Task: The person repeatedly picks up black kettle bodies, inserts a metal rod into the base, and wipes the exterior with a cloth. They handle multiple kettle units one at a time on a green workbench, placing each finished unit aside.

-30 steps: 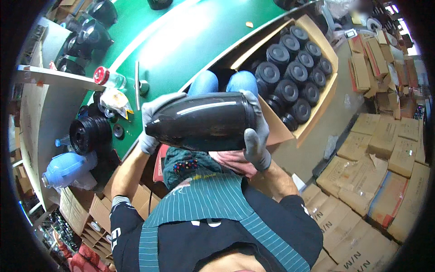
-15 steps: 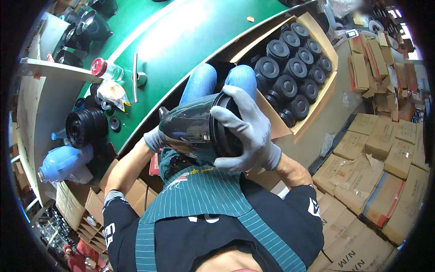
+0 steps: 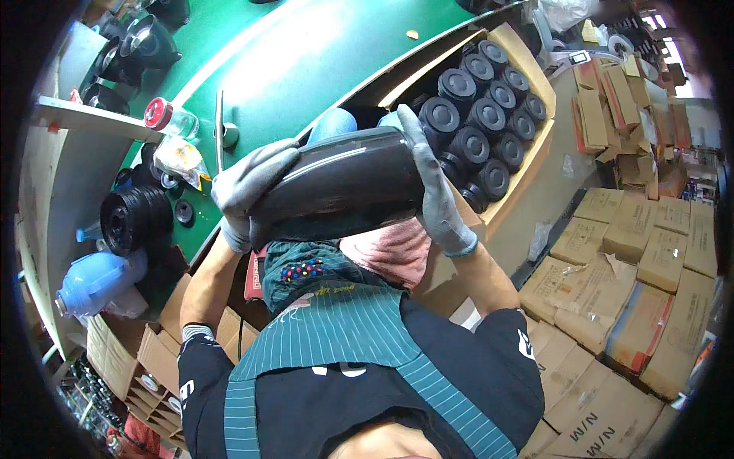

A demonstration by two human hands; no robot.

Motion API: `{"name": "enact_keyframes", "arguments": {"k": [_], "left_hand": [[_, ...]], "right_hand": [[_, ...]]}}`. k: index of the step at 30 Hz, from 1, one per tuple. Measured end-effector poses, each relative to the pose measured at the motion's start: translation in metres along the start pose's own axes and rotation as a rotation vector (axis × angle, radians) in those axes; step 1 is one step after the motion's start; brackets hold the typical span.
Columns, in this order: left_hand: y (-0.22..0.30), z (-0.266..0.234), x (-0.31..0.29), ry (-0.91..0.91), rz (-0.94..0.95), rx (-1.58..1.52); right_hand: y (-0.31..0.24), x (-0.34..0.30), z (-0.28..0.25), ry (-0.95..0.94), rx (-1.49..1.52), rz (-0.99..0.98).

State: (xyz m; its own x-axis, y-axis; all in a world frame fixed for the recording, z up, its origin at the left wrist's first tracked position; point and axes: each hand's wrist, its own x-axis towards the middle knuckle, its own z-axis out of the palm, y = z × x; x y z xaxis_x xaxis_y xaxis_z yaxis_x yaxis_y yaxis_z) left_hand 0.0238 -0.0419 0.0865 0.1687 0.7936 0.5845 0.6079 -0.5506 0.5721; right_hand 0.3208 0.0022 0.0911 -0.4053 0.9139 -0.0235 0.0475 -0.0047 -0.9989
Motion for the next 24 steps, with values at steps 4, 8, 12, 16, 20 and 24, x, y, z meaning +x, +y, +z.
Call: {"name": "enact_keyframes", "arguments": {"k": [4,8,12,16,20,24], "left_hand": [[0.011,-0.019,0.002,-0.061,0.235,0.143],[0.020,-0.030,0.003,-0.108,0.286,0.188],[0.013,-0.025,-0.003,-0.041,0.195,0.069],[-0.017,0.008,-0.012,0.094,-0.008,-0.090],[-0.021,0.051,-0.056,0.005,-0.734,-0.881],[-0.030,0.058,-0.064,-0.004,-0.752,-0.970]], "right_hand": [[-0.001,-0.007,0.000,-0.032,0.205,0.003],[0.009,-0.015,-0.003,-0.005,0.252,0.007],[0.013,-0.021,-0.005,0.028,0.214,-0.061],[-0.005,-0.019,0.014,0.135,0.062,-0.219],[-0.043,0.001,0.006,-0.052,-0.371,-0.698],[-0.029,0.017,-0.004,-0.089,-0.226,-0.437]]}}
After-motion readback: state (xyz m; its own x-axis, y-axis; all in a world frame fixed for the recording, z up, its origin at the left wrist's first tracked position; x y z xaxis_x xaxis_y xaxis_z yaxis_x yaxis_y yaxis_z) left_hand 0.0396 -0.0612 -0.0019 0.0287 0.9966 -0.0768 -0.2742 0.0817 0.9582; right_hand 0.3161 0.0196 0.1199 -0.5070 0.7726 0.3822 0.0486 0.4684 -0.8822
